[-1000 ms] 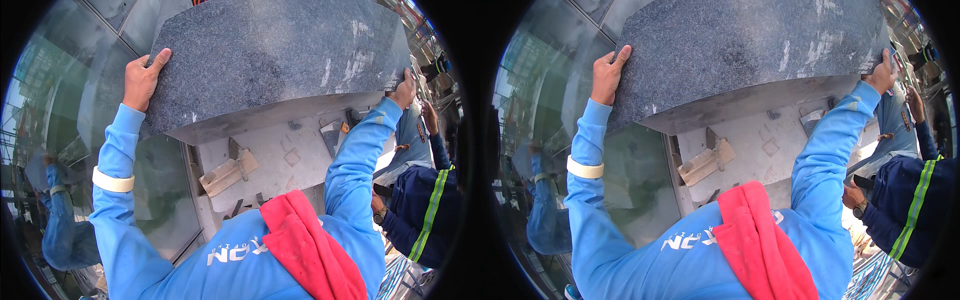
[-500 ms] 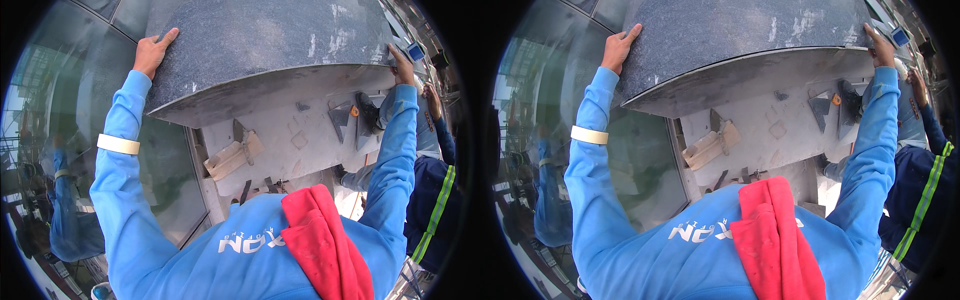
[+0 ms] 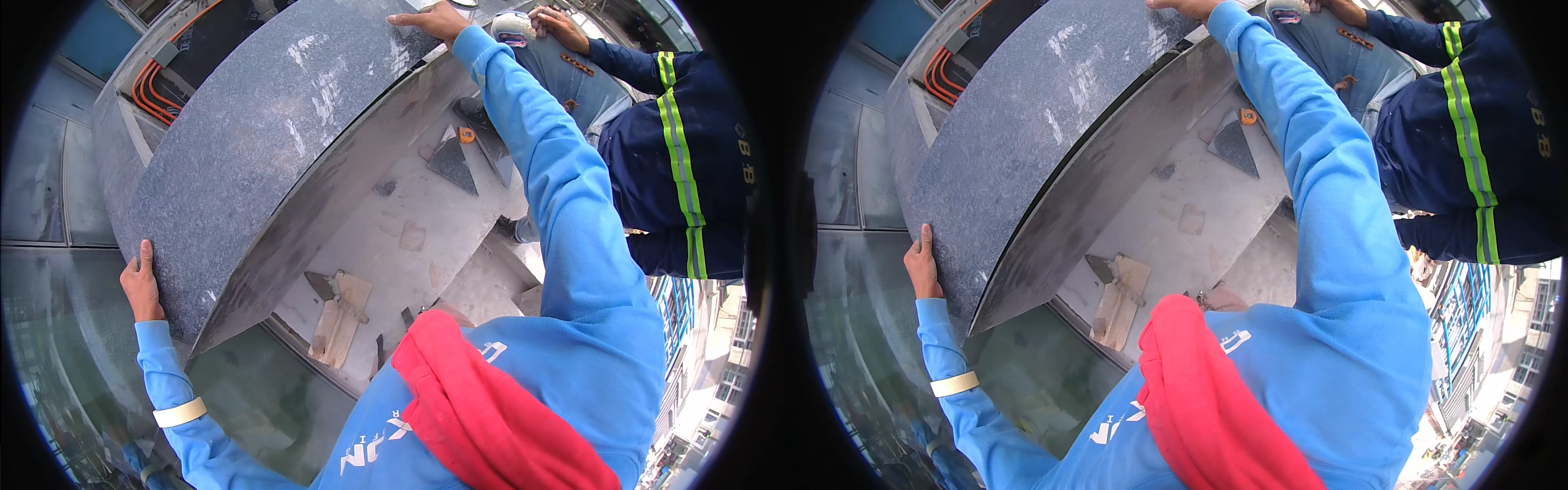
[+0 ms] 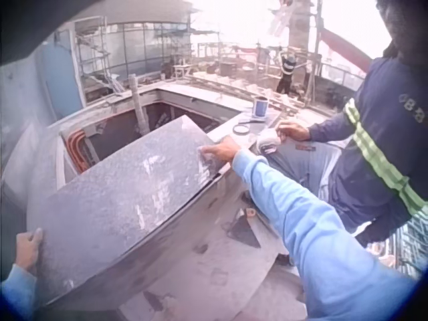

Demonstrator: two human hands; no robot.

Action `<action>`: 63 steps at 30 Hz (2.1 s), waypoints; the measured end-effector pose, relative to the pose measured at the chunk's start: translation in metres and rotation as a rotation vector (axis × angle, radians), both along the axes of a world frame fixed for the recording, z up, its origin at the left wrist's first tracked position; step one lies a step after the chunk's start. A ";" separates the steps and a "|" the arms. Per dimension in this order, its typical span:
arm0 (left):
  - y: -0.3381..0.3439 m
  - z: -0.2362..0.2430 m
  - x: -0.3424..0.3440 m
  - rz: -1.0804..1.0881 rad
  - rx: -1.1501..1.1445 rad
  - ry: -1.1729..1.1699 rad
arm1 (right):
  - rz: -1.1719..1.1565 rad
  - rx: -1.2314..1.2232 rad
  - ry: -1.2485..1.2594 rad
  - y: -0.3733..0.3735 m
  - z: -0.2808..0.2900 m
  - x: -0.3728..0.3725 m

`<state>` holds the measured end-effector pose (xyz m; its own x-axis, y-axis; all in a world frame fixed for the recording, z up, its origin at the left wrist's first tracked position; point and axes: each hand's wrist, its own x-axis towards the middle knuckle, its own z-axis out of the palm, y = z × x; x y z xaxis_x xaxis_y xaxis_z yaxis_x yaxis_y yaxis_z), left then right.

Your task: The person spreads mortar on a curved ledge using a trowel, then places a large stone tile onto the mortar and presses it into place. They use an angle grinder to cut a tile, then position and press another tile onto the ledge. The process repeats with additional tiles.

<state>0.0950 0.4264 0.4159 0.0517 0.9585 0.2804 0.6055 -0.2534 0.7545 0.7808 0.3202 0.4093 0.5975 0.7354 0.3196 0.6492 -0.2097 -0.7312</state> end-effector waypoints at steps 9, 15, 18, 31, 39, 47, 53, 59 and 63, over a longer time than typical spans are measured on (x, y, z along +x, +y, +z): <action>0.026 -0.022 0.004 0.057 0.000 0.091 | -0.026 -0.089 0.051 0.025 -0.044 0.004; 0.035 -0.020 -0.002 0.045 0.008 0.082 | -0.046 -0.047 -0.005 0.021 -0.047 -0.008; 0.034 -0.015 -0.002 0.050 -0.015 0.094 | -0.034 -0.106 -0.007 0.022 -0.047 -0.010; 0.035 -0.012 -0.004 0.065 -0.125 0.127 | -0.013 -0.142 -0.018 0.027 -0.057 -0.020; 0.048 -0.024 -0.012 0.089 -0.074 0.172 | 0.048 -0.107 0.045 0.022 -0.057 -0.015; 0.052 -0.023 -0.013 0.051 -0.182 0.172 | 0.055 -0.093 0.062 0.015 -0.066 -0.008; 0.047 -0.027 -0.004 0.053 -0.108 0.166 | 0.129 -0.088 0.083 0.009 -0.055 -0.011; 0.045 -0.028 -0.002 0.059 -0.053 0.167 | 0.176 -0.167 0.005 0.013 -0.043 -0.007; 0.044 -0.034 0.004 0.048 -0.027 0.132 | 0.246 -0.149 0.019 0.025 -0.046 0.000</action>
